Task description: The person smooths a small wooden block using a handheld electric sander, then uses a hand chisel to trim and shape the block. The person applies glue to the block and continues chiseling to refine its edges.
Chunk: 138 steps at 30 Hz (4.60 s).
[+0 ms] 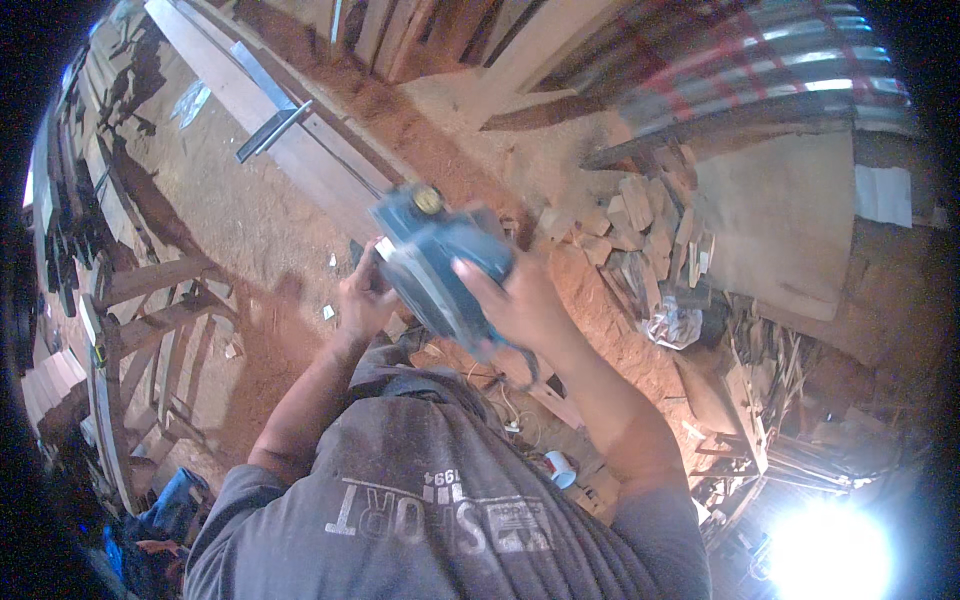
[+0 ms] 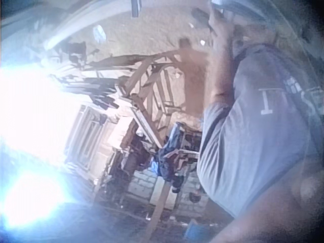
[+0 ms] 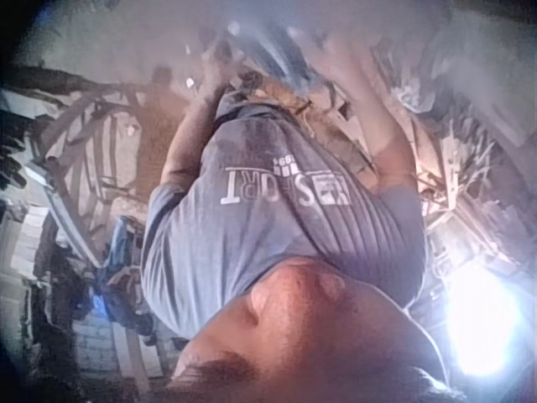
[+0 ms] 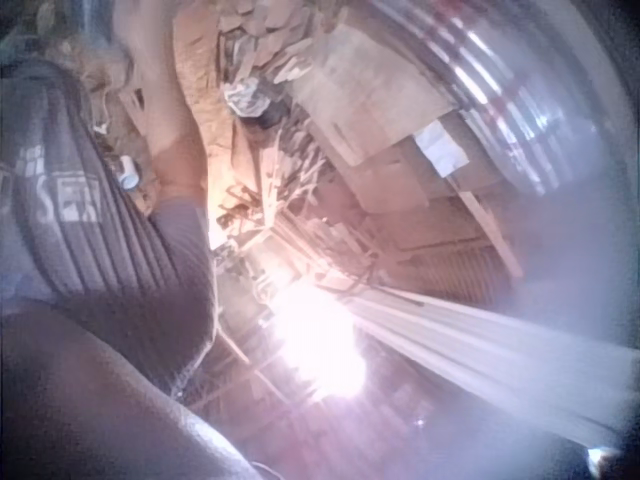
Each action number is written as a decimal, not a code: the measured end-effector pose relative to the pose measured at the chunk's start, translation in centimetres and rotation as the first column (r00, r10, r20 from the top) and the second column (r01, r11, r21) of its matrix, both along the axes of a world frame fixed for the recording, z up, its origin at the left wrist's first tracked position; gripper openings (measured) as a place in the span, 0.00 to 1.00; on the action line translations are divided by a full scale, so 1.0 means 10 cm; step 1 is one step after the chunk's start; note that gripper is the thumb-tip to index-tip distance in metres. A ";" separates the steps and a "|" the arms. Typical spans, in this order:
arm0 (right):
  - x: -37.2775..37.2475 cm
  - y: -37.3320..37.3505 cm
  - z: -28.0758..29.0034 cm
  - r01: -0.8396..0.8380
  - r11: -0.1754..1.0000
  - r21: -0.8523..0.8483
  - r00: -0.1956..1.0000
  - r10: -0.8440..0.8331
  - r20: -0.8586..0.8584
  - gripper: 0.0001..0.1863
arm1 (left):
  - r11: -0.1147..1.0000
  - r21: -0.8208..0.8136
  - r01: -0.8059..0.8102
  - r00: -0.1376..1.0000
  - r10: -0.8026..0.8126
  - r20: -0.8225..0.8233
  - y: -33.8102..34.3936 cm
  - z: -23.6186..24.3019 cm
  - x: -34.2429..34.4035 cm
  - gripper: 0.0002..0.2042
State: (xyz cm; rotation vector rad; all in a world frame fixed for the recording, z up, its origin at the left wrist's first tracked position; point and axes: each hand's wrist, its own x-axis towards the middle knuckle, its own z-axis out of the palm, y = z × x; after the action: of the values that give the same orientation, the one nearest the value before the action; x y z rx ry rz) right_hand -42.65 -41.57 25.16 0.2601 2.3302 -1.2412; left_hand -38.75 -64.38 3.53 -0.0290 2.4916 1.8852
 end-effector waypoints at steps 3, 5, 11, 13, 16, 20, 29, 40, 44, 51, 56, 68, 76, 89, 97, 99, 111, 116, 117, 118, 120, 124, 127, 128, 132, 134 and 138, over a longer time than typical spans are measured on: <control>0.42 0.29 0.08 0.026 1.000 -0.001 0.997 -0.026 0.067 0.23 | 1.000 -0.002 0.012 1.000 -0.012 0.002 0.01 -0.02 0.00 0.42; 0.40 0.27 0.19 0.048 0.999 0.003 0.987 -0.047 0.155 0.23 | 1.000 0.022 -0.016 0.999 0.016 -0.032 0.01 -0.08 0.02 0.43; -0.50 -0.25 -0.17 -0.076 0.997 -0.006 0.993 0.075 -0.090 0.22 | 0.998 0.021 0.066 0.997 -0.067 0.040 -0.02 0.12 -0.01 0.38; -0.58 -0.36 -0.07 -0.071 0.997 0.032 0.997 0.071 -0.022 0.23 | 0.998 0.004 0.069 0.997 -0.069 0.032 -0.04 0.16 -0.02 0.37; -0.33 -0.21 -0.08 -0.042 0.998 -0.047 0.996 0.038 -0.084 0.21 | 0.999 0.001 0.037 0.999 -0.037 0.021 -0.02 0.12 -0.04 0.38; 0.33 0.20 0.10 0.064 0.997 -0.042 0.992 -0.059 0.112 0.20 | 0.999 0.037 -0.002 1.000 0.003 -0.015 0.02 -0.07 0.02 0.42; -0.60 -0.36 -0.04 -0.063 0.998 0.031 0.997 0.064 -0.035 0.26 | 0.997 -0.004 0.073 0.996 -0.073 0.053 -0.04 0.03 -0.04 0.43; 0.41 0.21 0.14 0.008 1.000 0.012 1.000 -0.008 0.026 0.22 | 1.000 0.002 0.017 1.000 -0.017 -0.004 -0.01 -0.13 0.02 0.43; -0.20 -0.13 -0.03 -0.051 0.997 0.055 0.994 0.056 -0.095 0.26 | 0.999 -0.018 0.046 0.999 -0.045 0.019 -0.02 0.00 -0.01 0.41; -0.28 -0.18 -0.13 -0.046 0.999 0.026 0.990 0.049 -0.133 0.28 | 0.998 0.053 0.032 0.996 -0.036 0.085 -0.01 0.04 -0.03 0.40; 0.94 0.42 0.21 0.126 0.988 0.093 0.992 -0.124 -0.030 0.23 | 0.999 0.031 0.015 1.000 -0.016 0.018 -0.03 -0.04 0.02 0.42; 3.67 0.76 0.68 0.913 0.400 0.077 0.406 -0.882 -0.240 0.11 | 0.756 -0.654 0.038 0.968 -0.190 -0.164 -0.09 0.44 -0.18 0.37; 4.86 0.46 0.31 0.952 0.267 0.149 0.294 -0.932 -0.212 0.17 | 0.819 -0.351 0.455 0.803 -0.547 -0.237 0.86 0.96 -0.17 0.31; 5.39 0.00 0.07 0.996 0.070 -0.062 0.060 -0.986 -0.158 0.20 | 0.077 -0.588 0.805 0.005 -0.992 -0.123 2.30 1.16 0.54 0.31; 5.50 -0.01 0.02 0.998 0.052 -0.034 0.043 -0.972 -0.230 0.21 | 0.023 -0.641 0.767 0.024 -1.000 -0.007 2.23 1.26 0.64 0.31; 5.48 0.01 0.05 0.998 0.050 -0.034 0.041 -0.974 -0.224 0.21 | 0.019 -0.651 0.758 0.018 -1.000 -0.008 2.25 1.27 0.64 0.31; 5.41 0.08 0.02 0.990 -0.052 -0.129 -0.066 -0.992 -0.103 0.20 | 0.029 -0.632 0.775 0.076 -0.996 0.047 2.26 1.33 0.66 0.31; 5.41 0.11 -0.10 0.990 0.009 -0.137 -0.014 -0.986 -0.168 0.22 | 0.054 -0.595 0.802 0.019 -0.998 -0.064 2.29 1.23 0.67 0.30; 5.40 0.11 -0.10 0.990 0.001 -0.143 -0.022 -0.987 -0.158 0.22 | 0.062 -0.599 0.798 0.038 -0.998 -0.052 2.28 1.23 0.67 0.30; 5.38 0.10 -0.08 0.989 -0.008 -0.149 -0.030 -0.989 -0.148 0.22 | 0.070 -0.603 0.794 0.057 -0.998 -0.041 2.27 1.23 0.67 0.30; 5.38 0.13 -0.05 0.988 -0.015 -0.157 -0.033 -0.992 -0.118 0.22 | 0.073 -0.587 0.806 0.071 -0.997 -0.027 2.27 1.23 0.68 0.30; 5.34 0.13 0.05 0.986 -0.012 -0.168 -0.025 -0.997 -0.074 0.23 | 0.045 -0.559 0.828 0.050 -0.999 -0.007 2.25 1.27 0.67 0.30; 5.31 0.15 0.06 0.985 -0.001 -0.170 -0.018 -0.995 -0.101 0.22 | 0.053 -0.600 0.798 0.045 -0.999 -0.029 2.24 1.24 0.67 0.31; 5.31 0.15 0.07 0.986 0.004 -0.168 -0.015 -0.994 -0.112 0.22 | 0.059 -0.616 0.785 0.045 -0.998 -0.038 2.21 1.20 0.68 0.31; 5.26 0.18 0.15 0.991 0.044 -0.124 0.025 -0.988 -0.154 0.21 | 0.092 -0.619 0.780 0.060 -0.996 -0.073 2.15 1.13 0.70 0.34; 5.21 0.22 0.21 0.989 0.068 -0.132 0.042 -0.981 -0.188 0.22 | 0.091 -0.599 0.795 0.086 -0.996 -0.037 2.13 1.13 0.73 0.35; 5.03 0.64 0.40 0.968 0.249 0.024 0.249 -0.945 -0.210 0.28 | 0.094 -0.619 0.780 0.096 -0.995 -0.030 2.13 1.14 0.77 0.36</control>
State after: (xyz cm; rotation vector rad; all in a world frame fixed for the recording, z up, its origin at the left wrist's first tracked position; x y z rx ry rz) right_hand 7.70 -35.15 29.13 2.0193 2.3284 -1.5691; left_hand -31.08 -43.06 14.90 1.7716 1.9802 0.6561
